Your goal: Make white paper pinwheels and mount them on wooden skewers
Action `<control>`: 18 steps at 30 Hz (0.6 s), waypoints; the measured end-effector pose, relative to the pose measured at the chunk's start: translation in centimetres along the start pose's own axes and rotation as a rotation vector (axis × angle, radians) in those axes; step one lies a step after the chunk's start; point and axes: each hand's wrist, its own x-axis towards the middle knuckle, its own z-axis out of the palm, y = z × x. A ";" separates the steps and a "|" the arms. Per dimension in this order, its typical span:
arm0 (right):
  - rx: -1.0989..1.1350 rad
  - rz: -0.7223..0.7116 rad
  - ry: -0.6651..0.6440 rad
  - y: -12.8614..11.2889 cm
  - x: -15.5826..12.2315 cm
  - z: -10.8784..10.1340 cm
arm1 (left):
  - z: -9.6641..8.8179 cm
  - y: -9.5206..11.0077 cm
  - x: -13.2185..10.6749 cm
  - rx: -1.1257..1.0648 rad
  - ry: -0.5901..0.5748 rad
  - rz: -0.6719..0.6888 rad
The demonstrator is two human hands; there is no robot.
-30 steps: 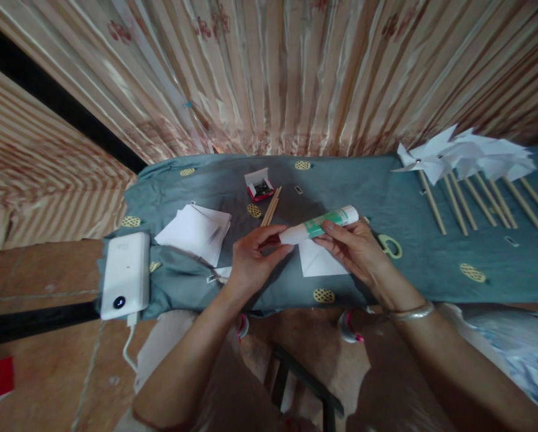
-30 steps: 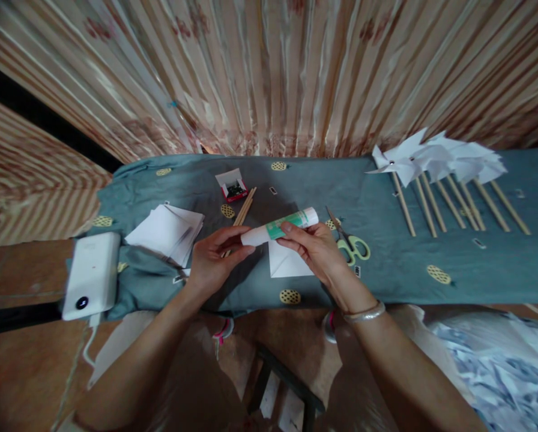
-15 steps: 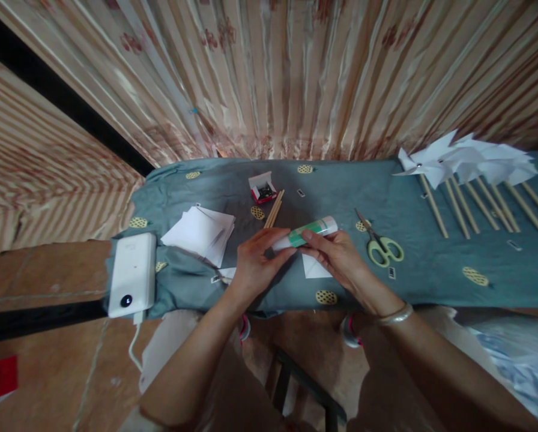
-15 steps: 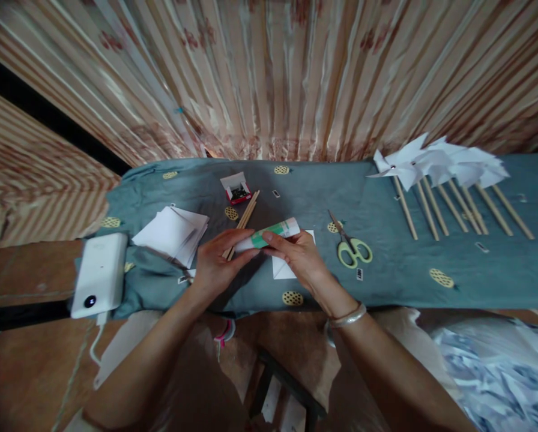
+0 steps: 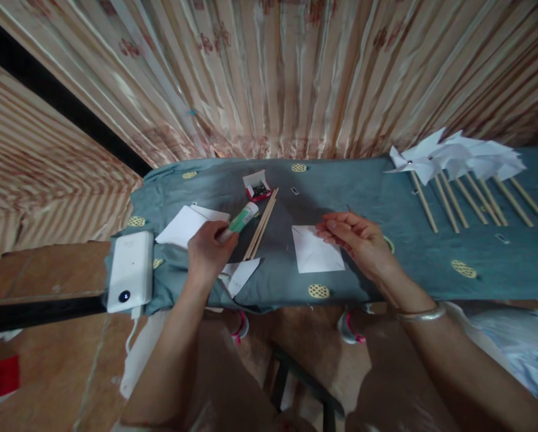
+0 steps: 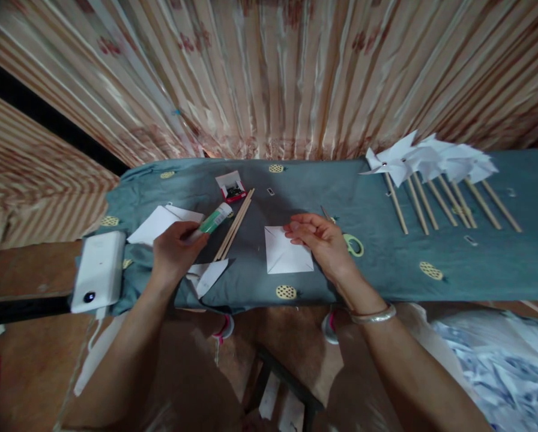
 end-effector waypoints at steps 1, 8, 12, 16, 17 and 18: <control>-0.051 -0.028 0.006 0.1 -0.1 -0.5 | -0.1 0.0 -0.1 0.045 0.003 0.057; -0.640 -0.371 0.035 1.3 -1.9 -2.7 | 1.6 5.1 -3.2 -0.041 -0.134 0.628; -0.797 -0.490 -0.069 1.4 -3.0 -3.2 | 4.4 8.6 -5.5 -0.072 -0.345 0.803; -0.873 -0.514 -0.162 1.4 -3.6 -3.3 | 6.0 9.6 -5.8 -0.012 -0.358 0.842; -0.879 -0.509 -0.176 1.4 -3.7 -3.3 | 6.1 9.7 -5.7 0.004 -0.351 0.849; -0.882 -0.506 -0.188 1.4 -3.8 -3.4 | 6.2 9.7 -5.6 0.016 -0.341 0.861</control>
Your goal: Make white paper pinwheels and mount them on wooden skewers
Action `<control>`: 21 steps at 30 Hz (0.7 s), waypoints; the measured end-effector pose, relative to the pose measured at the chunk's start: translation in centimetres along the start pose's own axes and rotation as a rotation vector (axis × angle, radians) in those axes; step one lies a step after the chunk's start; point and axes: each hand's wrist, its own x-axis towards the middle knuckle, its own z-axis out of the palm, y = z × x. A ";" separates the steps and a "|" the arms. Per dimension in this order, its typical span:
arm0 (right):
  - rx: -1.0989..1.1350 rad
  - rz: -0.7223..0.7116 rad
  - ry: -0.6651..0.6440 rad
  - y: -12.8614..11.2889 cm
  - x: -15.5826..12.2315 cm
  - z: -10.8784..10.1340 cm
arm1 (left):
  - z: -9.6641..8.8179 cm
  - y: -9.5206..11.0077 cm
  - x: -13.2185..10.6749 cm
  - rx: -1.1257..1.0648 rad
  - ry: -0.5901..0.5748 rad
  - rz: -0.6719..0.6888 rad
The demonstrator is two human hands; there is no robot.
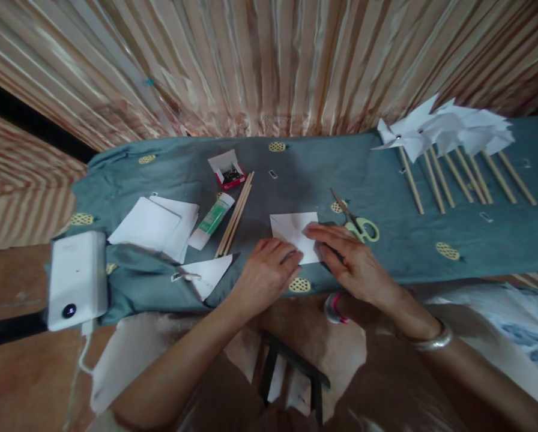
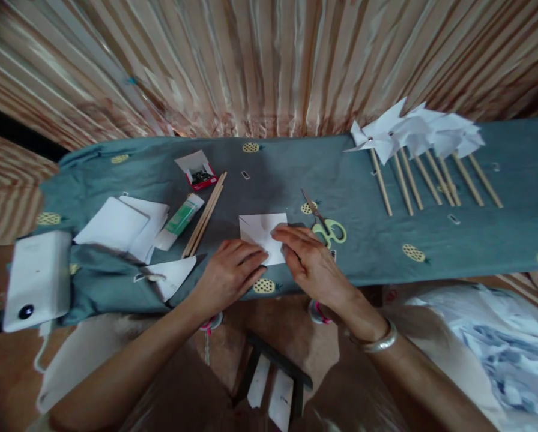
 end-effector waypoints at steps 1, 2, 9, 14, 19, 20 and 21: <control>0.002 -0.002 -0.011 0.0 -0.1 0.0 | 0.0 -0.1 0.0 0.014 0.006 0.011; 0.007 -0.002 -0.020 0.1 -0.2 -0.1 | 0.0 -0.1 0.1 0.026 0.013 0.022; 0.096 0.036 -0.148 0.7 -1.0 -0.9 | -0.4 0.4 -0.4 0.037 0.048 0.048; 0.136 0.124 -0.164 0.7 -1.5 -1.0 | -1.2 0.7 -1.2 -0.013 0.052 0.066; 0.089 0.129 -0.107 0.1 -1.6 -1.3 | -1.5 0.6 -1.3 -0.022 0.042 0.073; 0.071 0.124 -0.098 0.0 -1.5 -1.4 | -1.6 0.5 -1.3 -0.018 0.054 0.073; 0.055 0.122 -0.088 -0.1 -1.4 -1.6 | -1.8 0.3 -1.3 -0.012 0.068 0.070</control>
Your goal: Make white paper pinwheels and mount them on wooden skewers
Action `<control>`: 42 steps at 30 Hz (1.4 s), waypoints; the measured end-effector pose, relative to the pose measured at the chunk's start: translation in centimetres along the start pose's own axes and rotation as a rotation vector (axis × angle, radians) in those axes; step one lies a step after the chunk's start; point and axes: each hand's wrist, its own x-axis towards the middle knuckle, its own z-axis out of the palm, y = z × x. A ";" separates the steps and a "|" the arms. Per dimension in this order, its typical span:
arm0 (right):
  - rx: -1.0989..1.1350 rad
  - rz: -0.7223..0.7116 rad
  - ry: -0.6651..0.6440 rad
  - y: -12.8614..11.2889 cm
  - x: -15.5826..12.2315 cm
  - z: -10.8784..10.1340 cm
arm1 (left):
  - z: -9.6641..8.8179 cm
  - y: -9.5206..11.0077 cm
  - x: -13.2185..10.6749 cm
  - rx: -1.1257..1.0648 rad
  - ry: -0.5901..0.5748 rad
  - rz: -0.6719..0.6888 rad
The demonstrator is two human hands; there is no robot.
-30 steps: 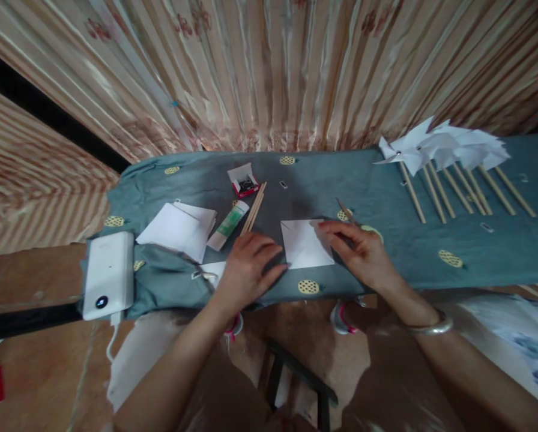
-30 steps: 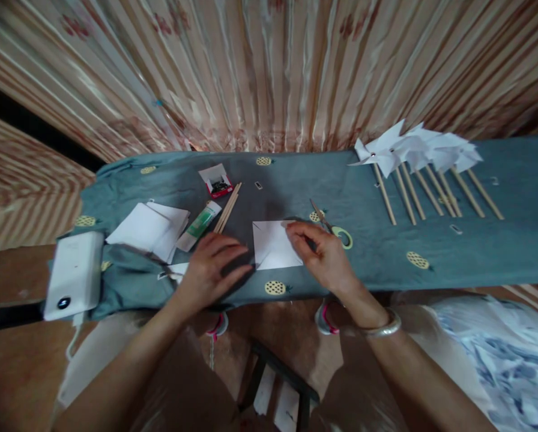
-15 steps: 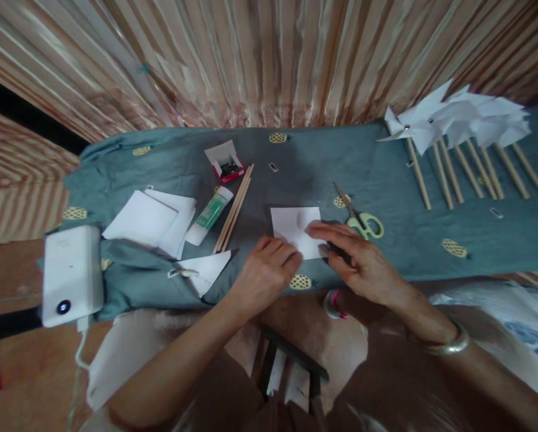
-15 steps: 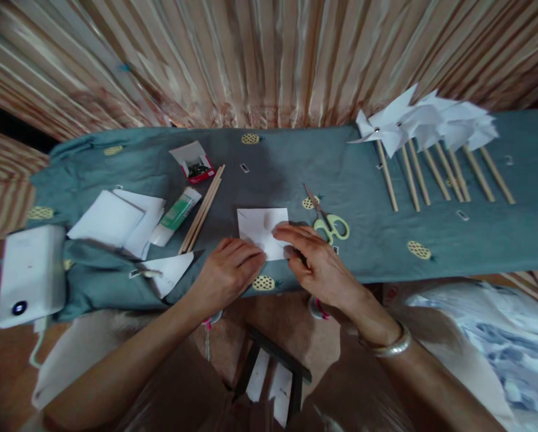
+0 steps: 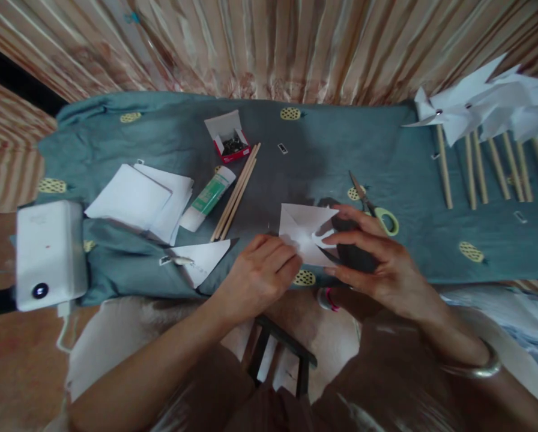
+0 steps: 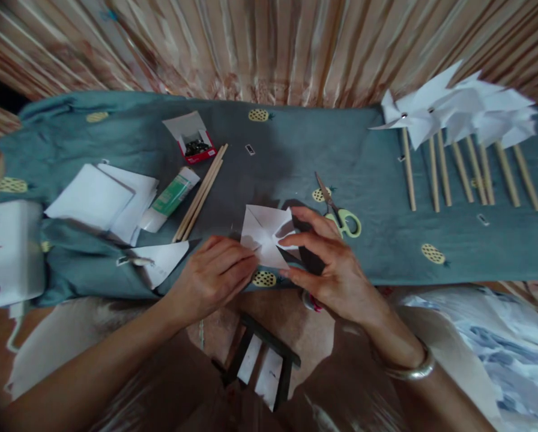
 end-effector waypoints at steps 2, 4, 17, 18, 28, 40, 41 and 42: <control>-0.009 0.018 0.026 0.0 0.3 -0.4 | -0.3 -0.5 -0.1 0.010 0.037 -0.022; 0.026 0.048 0.061 0.2 0.5 -0.8 | -0.6 -0.9 -0.1 0.010 0.067 -0.051; -0.009 -0.110 -0.076 0.5 0.4 1.4 | 0.3 -0.4 -0.4 0.007 -0.055 -0.038; 0.014 -0.100 -0.072 0.6 0.5 1.5 | 0.3 -0.4 -0.3 0.005 -0.057 -0.040; 0.035 -0.028 -0.009 0.2 1.3 2.2 | 1.1 0.1 -0.4 -0.066 0.013 -0.048; -0.051 -0.018 0.108 -0.3 1.7 3.5 | 1.2 -0.1 -0.3 -0.097 -0.022 -0.058; -0.056 -0.018 0.112 -0.3 1.7 3.5 | 1.3 -0.1 -0.3 -0.097 -0.026 -0.062; -0.064 -0.022 0.116 -0.3 1.7 3.6 | 1.3 0.0 -0.3 -0.098 -0.030 -0.066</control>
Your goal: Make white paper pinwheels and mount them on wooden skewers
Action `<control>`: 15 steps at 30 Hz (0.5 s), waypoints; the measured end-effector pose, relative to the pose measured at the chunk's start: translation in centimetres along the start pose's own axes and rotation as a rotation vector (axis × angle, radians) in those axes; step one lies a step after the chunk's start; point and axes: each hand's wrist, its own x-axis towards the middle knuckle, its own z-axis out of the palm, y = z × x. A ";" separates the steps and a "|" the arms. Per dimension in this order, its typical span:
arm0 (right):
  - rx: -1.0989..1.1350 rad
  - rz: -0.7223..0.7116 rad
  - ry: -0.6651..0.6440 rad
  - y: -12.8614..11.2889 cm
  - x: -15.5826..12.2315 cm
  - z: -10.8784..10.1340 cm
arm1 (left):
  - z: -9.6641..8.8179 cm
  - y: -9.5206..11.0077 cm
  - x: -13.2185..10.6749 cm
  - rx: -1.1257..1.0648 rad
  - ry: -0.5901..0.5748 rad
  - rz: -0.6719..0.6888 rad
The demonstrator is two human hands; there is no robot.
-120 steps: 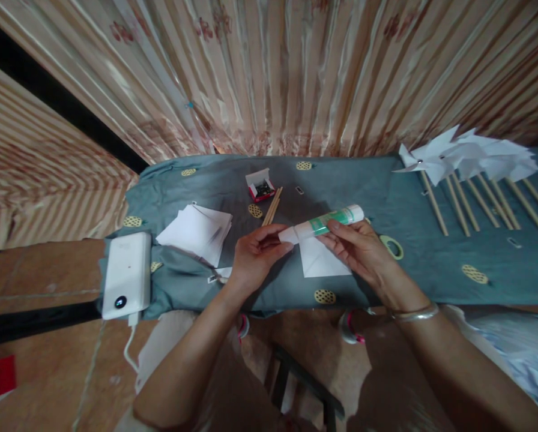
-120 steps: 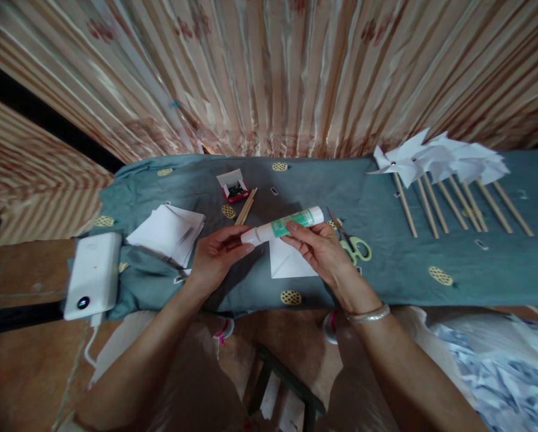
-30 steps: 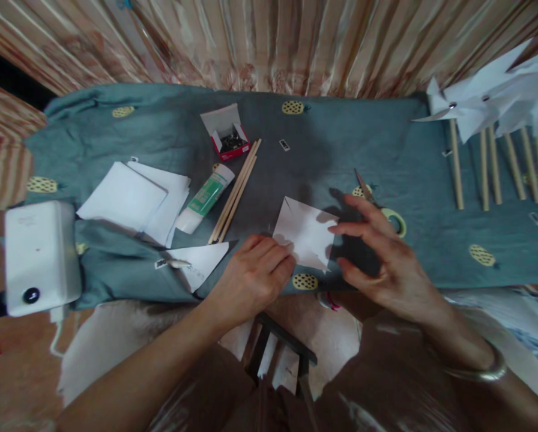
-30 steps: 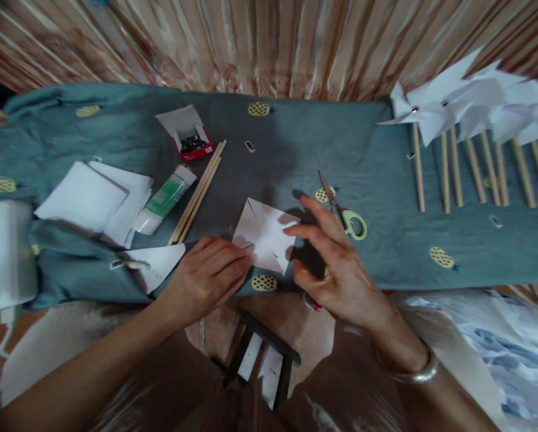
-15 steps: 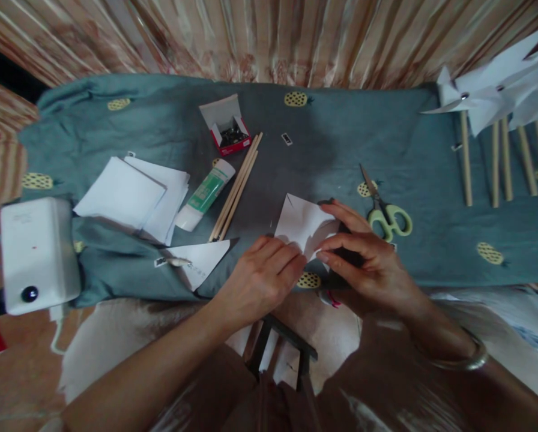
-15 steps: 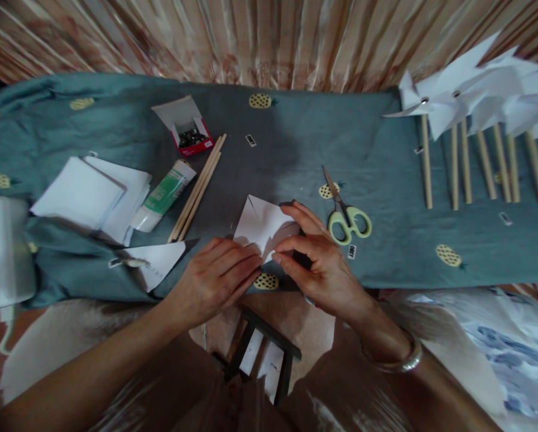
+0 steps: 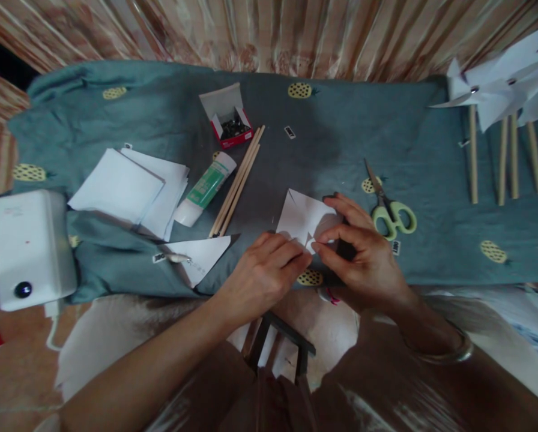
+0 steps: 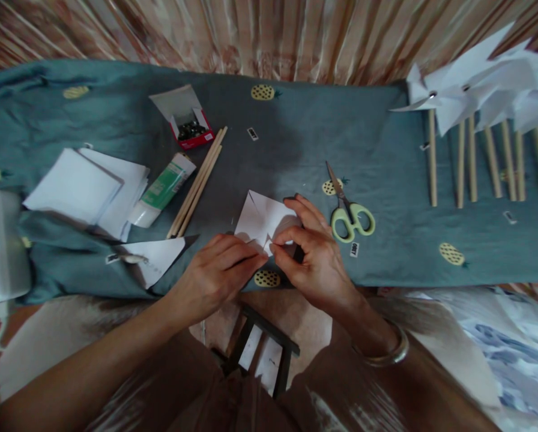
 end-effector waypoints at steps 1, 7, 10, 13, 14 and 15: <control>-0.009 -0.007 0.007 0.0 0.0 0.1 | 0.0 0.0 0.0 -0.002 -0.002 -0.003; -0.048 -0.032 0.027 0.1 0.0 0.2 | 0.1 0.0 0.0 -0.027 0.016 -0.013; -0.048 -0.022 0.032 0.0 0.0 0.3 | 0.2 -0.1 0.0 -0.042 0.019 -0.015; -0.049 -0.016 0.030 0.1 0.0 0.3 | 0.2 -0.1 0.0 -0.049 0.023 -0.020; -0.051 -0.017 0.026 0.2 -0.1 0.3 | 0.2 -0.1 0.0 -0.048 0.024 -0.020; -0.052 -0.020 0.024 0.2 -0.1 0.3 | 0.2 -0.1 0.0 -0.047 0.024 -0.021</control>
